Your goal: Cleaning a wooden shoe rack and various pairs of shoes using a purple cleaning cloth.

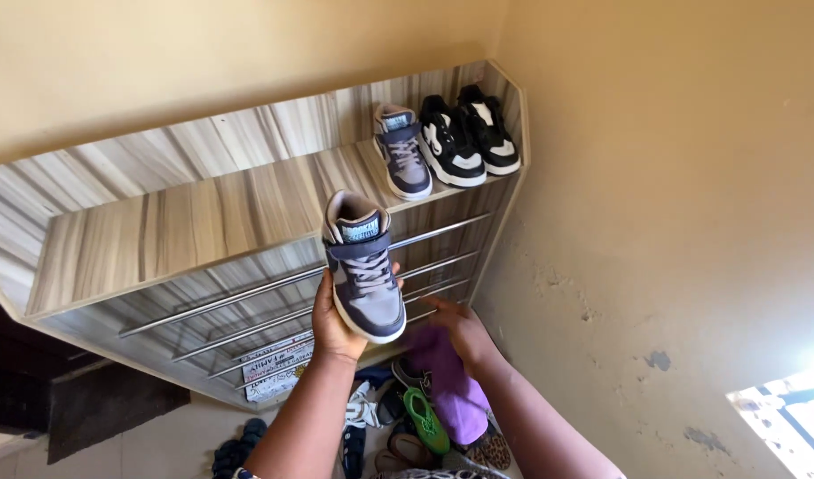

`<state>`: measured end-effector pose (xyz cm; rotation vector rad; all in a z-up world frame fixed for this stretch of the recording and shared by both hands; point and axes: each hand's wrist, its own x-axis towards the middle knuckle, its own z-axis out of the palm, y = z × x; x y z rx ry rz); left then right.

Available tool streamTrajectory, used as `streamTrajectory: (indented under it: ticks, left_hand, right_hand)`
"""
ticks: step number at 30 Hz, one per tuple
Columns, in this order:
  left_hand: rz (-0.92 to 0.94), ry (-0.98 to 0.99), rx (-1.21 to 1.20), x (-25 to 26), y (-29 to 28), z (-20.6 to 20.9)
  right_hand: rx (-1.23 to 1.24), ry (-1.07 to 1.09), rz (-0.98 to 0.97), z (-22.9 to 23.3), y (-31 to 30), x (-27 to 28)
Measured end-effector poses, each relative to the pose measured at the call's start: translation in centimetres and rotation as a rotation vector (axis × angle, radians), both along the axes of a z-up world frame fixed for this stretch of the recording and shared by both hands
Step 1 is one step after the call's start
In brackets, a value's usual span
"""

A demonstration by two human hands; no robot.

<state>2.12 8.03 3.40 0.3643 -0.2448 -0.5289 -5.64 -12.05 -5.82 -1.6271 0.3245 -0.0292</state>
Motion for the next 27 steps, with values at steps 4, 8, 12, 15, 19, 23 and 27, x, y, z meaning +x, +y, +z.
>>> streamTrajectory:
  ticks: [4,8,12,15,19,23,27]
  left_hand:
    - [0.207,0.078,0.059,2.7,0.0,-4.6]
    - [0.236,0.127,0.034,3.7,-0.1,-6.7]
    - [0.281,0.202,0.123,5.7,-0.3,-6.4]
    - [0.448,0.037,0.395,8.6,-0.1,-6.2]
    - [0.616,-0.143,0.587,11.8,0.1,-6.5]
    - [0.373,-0.277,0.604,13.4,-0.7,-5.6]
    - [0.293,-0.309,0.662,16.4,-1.9,-7.1]
  right_hand:
    - [0.445,0.082,0.116,6.5,3.0,-1.3]
    - [0.437,0.061,0.118,5.7,4.5,-0.2]
    - [0.658,0.114,0.077,8.4,5.6,2.1]
    - [0.724,0.064,0.033,8.5,5.0,5.7]
    - [0.688,0.068,-0.030,8.8,4.2,11.4]
    - [0.710,0.032,-0.053,4.9,2.2,18.2]
    - [0.665,0.019,-0.126,6.4,1.9,21.0]
